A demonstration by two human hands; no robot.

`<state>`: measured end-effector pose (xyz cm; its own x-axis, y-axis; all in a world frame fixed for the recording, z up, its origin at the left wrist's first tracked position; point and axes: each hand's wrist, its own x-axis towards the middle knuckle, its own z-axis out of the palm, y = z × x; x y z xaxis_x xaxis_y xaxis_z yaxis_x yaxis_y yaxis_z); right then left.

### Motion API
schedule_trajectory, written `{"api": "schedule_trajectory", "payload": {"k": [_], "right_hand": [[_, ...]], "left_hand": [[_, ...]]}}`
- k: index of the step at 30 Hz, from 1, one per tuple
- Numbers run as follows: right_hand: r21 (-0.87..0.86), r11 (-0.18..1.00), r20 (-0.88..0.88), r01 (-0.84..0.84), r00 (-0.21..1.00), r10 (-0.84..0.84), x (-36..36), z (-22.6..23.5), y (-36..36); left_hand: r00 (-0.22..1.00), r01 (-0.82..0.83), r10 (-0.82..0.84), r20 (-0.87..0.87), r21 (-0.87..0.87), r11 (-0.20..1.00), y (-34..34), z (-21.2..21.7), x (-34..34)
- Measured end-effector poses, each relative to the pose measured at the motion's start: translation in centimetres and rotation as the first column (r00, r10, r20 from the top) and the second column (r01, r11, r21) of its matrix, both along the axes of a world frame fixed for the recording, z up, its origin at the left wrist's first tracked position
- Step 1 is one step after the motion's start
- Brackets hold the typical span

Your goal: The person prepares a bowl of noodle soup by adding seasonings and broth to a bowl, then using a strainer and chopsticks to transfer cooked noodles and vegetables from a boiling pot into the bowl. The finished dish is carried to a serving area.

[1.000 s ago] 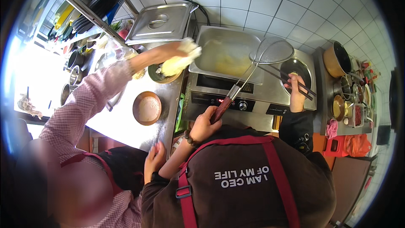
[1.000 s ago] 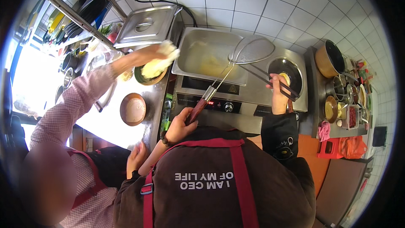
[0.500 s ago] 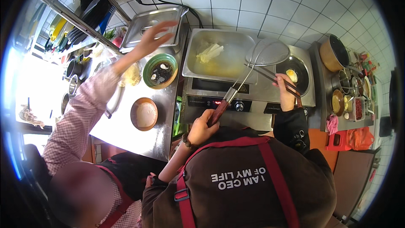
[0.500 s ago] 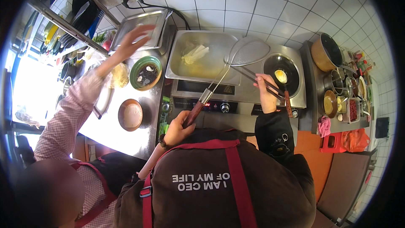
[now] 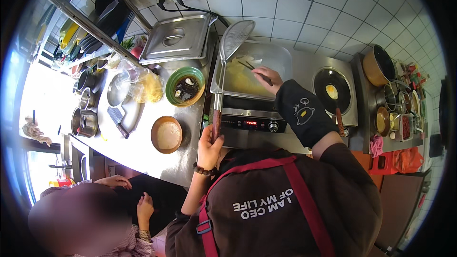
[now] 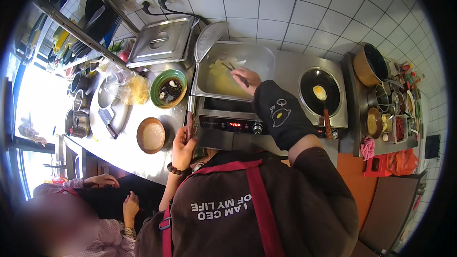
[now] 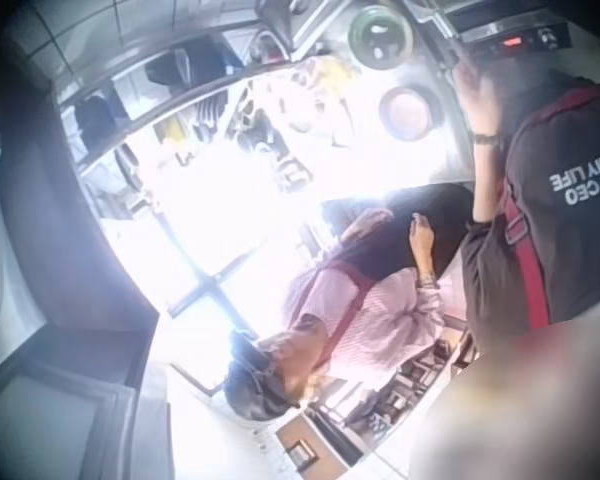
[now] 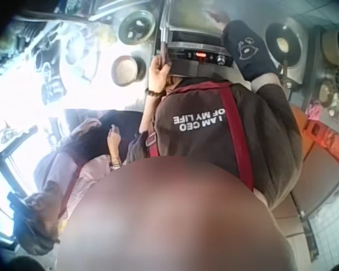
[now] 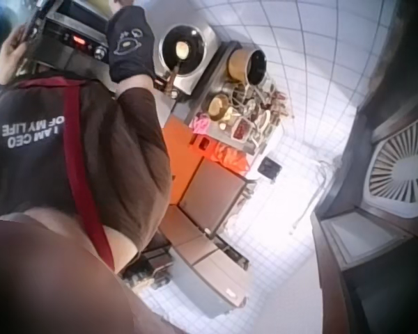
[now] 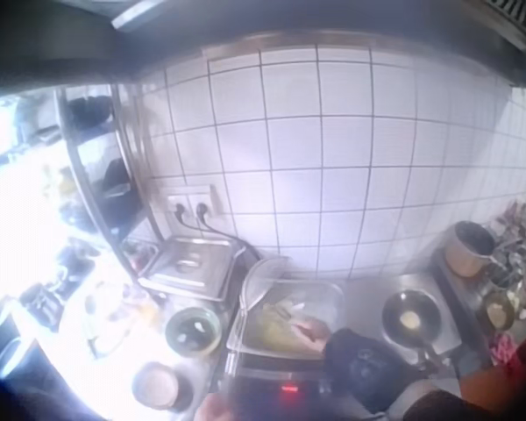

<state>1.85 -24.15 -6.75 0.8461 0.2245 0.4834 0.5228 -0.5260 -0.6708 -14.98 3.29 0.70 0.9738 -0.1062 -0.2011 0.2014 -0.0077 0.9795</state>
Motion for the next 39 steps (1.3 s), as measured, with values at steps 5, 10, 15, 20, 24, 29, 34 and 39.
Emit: {"api": "schedule_trajectory", "payload": {"k": [5,10,15,20,24,29,34,39], "right_hand": [[-0.232,0.965,-0.08,-0.123,0.991,0.107,0.9,0.5,-3.0],[-0.024,0.984,-0.271,0.175,0.947,-0.175,-0.4,4.0,-5.1],[0.114,0.981,-0.502,0.16,0.861,-0.082,-2.5,4.7,-5.1],[-0.1,0.983,-0.273,0.157,0.945,-0.178,-3.4,2.6,-2.8],[-0.187,0.926,-0.042,0.327,0.939,-0.34,-3.3,5.3,-1.6],[0.119,0.992,-0.251,0.05,0.968,-0.019,-2.4,4.1,1.4],[-0.233,0.932,-0.242,0.278,0.912,-0.332,-3.1,5.2,-2.6],[-0.076,0.867,-0.287,0.492,0.822,-0.491,-3.7,5.4,-5.5]], "left_hand": [[1.0,-0.013,0.013,0.002,-0.044,0.999,1.1,-0.6,0.1],[0.998,0.002,-0.001,0.062,-0.016,1.0,1.9,-2.0,0.0],[1.0,0.008,-0.008,0.02,-0.023,1.0,2.3,-1.7,0.4],[1.0,0.014,-0.013,0.025,-0.014,1.0,2.9,-2.2,1.0],[0.999,-0.008,0.007,0.053,0.012,1.0,2.9,-1.6,1.1],[0.999,0.018,-0.018,0.039,-0.004,1.0,2.8,-1.7,1.3],[1.0,0.008,-0.008,0.017,-0.01,1.0,3.3,-1.9,1.1],[0.995,0.01,-0.014,-0.095,-0.035,0.999,3.9,-1.9,1.1]]}}
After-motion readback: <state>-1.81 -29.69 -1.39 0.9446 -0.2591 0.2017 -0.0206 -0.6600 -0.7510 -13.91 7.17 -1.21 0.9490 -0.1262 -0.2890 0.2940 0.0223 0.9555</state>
